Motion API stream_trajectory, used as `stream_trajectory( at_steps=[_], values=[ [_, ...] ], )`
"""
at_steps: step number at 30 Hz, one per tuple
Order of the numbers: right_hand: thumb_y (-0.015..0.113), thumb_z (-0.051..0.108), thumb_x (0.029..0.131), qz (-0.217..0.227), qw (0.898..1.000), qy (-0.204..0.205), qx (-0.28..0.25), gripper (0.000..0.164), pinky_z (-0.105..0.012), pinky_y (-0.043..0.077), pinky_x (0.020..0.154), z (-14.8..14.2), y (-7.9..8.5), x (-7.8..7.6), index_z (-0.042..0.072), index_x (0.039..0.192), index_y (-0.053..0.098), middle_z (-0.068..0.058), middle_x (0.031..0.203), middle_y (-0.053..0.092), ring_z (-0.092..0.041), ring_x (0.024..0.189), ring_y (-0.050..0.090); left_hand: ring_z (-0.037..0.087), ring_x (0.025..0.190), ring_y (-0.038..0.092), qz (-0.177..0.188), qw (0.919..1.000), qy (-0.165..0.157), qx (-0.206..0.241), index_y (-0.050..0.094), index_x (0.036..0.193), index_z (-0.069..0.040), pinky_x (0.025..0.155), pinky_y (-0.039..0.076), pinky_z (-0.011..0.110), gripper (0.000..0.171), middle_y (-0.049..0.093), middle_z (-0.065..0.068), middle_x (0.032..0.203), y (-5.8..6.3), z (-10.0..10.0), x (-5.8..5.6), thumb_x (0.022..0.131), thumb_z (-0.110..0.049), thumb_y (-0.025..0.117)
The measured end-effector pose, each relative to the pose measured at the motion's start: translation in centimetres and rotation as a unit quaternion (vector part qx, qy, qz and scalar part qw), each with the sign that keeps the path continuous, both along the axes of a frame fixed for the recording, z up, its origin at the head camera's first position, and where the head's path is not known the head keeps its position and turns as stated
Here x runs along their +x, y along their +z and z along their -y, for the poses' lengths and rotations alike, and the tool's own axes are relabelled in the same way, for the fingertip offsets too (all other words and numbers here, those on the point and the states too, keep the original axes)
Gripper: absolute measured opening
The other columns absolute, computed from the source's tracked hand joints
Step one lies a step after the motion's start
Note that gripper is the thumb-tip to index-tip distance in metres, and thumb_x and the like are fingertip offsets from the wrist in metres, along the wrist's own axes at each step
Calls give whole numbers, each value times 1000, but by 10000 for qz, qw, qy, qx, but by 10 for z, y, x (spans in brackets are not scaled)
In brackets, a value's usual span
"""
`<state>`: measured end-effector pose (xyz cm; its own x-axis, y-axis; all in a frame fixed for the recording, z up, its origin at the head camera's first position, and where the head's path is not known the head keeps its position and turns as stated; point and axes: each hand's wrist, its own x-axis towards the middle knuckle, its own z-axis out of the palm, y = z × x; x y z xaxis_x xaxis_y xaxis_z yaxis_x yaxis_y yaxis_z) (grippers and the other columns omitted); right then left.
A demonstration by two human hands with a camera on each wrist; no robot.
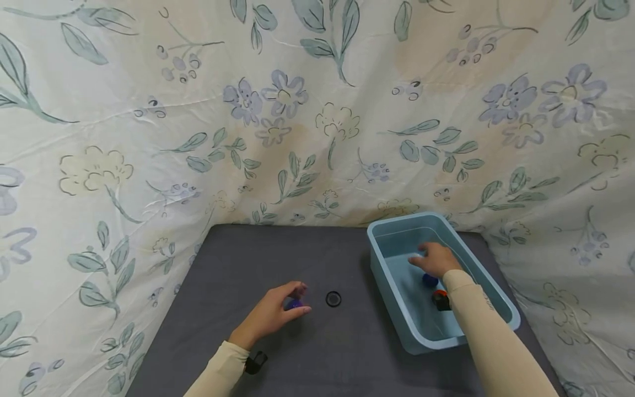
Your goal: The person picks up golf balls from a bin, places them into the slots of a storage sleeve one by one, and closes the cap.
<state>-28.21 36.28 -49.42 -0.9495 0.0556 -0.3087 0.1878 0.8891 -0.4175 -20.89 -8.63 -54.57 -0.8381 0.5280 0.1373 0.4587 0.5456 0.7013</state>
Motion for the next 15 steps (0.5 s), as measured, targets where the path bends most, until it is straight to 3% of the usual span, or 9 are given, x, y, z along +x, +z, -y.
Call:
stream_trajectory(
  at_steps=[7, 15],
  values=[
    [75, 28, 93, 300, 9990, -174, 284, 70, -65, 53, 90, -13, -25, -9, -14, 142, 47, -42, 137, 51, -57, 116, 59, 17, 105, 71, 66, 9999, -51, 99, 61, 133, -24, 91, 59, 35, 44, 70, -6, 123, -1, 0, -1, 98, -50, 69],
    [70, 14, 93, 462, 9952, 37, 857, 47, -53, 57, 75, -17, -41, -12, -19, 122, 55, -34, 103, 64, -40, 86, 67, 9, 104, 69, 46, 10000, -36, 38, 61, 133, -26, 90, 58, 31, 45, 70, -8, 122, -1, 0, 1, 97, -53, 67]
  ],
)
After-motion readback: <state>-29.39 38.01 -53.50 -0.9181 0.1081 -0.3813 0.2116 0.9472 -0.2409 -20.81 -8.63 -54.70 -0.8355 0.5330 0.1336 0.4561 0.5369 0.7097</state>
